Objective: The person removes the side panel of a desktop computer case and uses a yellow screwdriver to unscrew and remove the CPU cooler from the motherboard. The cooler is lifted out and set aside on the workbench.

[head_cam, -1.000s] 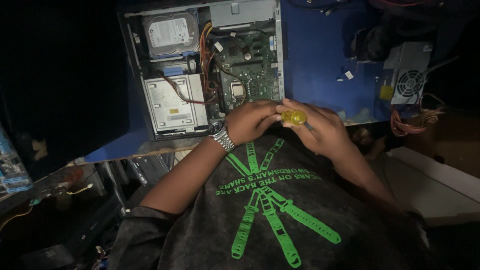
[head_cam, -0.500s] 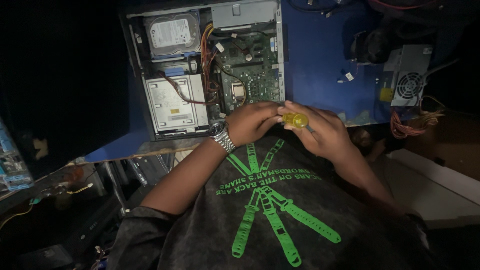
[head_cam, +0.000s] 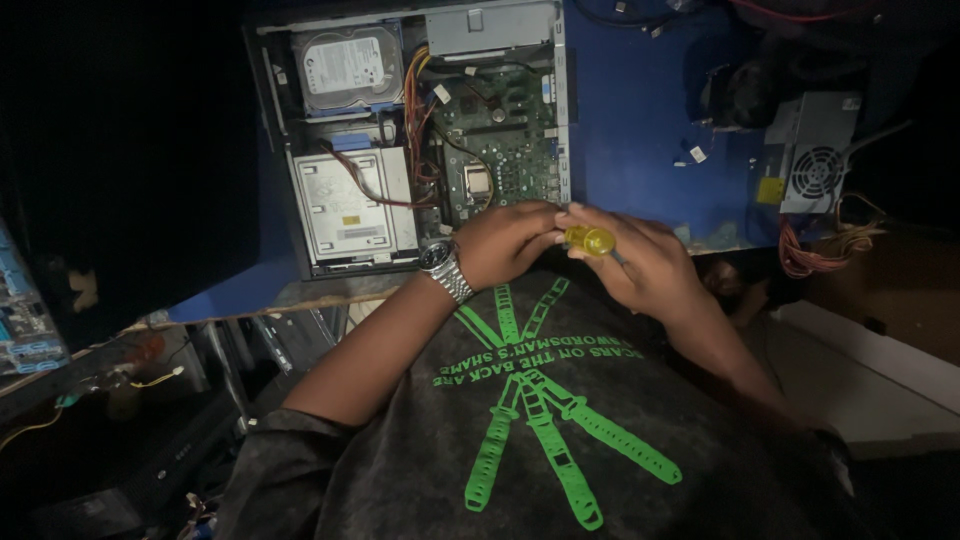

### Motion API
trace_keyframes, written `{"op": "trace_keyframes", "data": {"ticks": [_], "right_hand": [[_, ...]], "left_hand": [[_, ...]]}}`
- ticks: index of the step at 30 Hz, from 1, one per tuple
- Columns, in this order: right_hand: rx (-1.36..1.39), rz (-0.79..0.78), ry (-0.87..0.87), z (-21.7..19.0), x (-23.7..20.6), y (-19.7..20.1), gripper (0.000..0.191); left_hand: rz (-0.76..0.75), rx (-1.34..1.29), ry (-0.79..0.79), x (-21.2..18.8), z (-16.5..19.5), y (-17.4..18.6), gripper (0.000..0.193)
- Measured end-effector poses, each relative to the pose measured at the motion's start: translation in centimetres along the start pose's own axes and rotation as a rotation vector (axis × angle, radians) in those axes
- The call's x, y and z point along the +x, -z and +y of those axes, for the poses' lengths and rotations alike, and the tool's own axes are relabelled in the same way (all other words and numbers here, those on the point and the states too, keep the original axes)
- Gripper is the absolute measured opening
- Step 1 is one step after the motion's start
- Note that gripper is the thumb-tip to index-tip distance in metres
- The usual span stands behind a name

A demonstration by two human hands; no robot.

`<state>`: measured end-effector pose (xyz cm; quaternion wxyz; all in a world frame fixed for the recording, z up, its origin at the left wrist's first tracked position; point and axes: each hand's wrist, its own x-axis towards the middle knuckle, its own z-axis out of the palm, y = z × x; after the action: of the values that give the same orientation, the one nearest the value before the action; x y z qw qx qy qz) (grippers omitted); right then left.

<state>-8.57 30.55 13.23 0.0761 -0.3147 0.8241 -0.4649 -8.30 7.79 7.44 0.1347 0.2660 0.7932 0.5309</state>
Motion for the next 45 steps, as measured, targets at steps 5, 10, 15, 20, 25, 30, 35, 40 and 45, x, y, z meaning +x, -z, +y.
{"op": "trace_keyframes", "data": {"ticks": [5,10,15,20,25,30,35,40,45], "right_hand": [[-0.014,-0.016,-0.012,-0.1,-0.7,-0.3,0.039],[0.017,0.002,-0.085,-0.6,-1.6,-0.3,0.039],[0.002,0.021,-0.077,-0.8,-1.7,-0.3,0.040],[0.038,0.004,-0.124,-1.7,-1.0,-0.1,0.041],[0.131,0.036,-0.053,-2.7,-0.3,-0.2,0.035],[0.330,0.052,-0.001,-2.7,-0.3,-1.5,0.027],[0.442,0.019,0.023,-1.8,-0.7,-2.5,0.028],[0.597,0.033,-0.020,-1.1,-1.3,-2.9,0.034],[0.621,0.117,-0.017,-0.1,-1.3,-3.5,0.036]], "left_hand": [[-0.042,0.137,0.027,-0.2,0.0,-0.2,0.016],[0.022,0.136,-0.065,-0.2,0.0,-0.6,0.019],[-0.001,0.122,-0.018,-0.3,-0.1,-1.0,0.017],[0.021,0.153,-0.018,-0.1,-0.2,-0.8,0.023],[-0.035,0.323,0.010,0.0,0.1,-0.7,0.026],[0.046,0.350,0.024,-0.4,-0.2,-1.1,0.023],[0.105,0.261,-0.054,-0.5,-0.7,-1.7,0.023],[0.063,0.272,-0.038,-0.2,-0.6,-1.9,0.013],[0.065,0.282,-0.035,0.5,-0.3,-1.8,0.016]]}}
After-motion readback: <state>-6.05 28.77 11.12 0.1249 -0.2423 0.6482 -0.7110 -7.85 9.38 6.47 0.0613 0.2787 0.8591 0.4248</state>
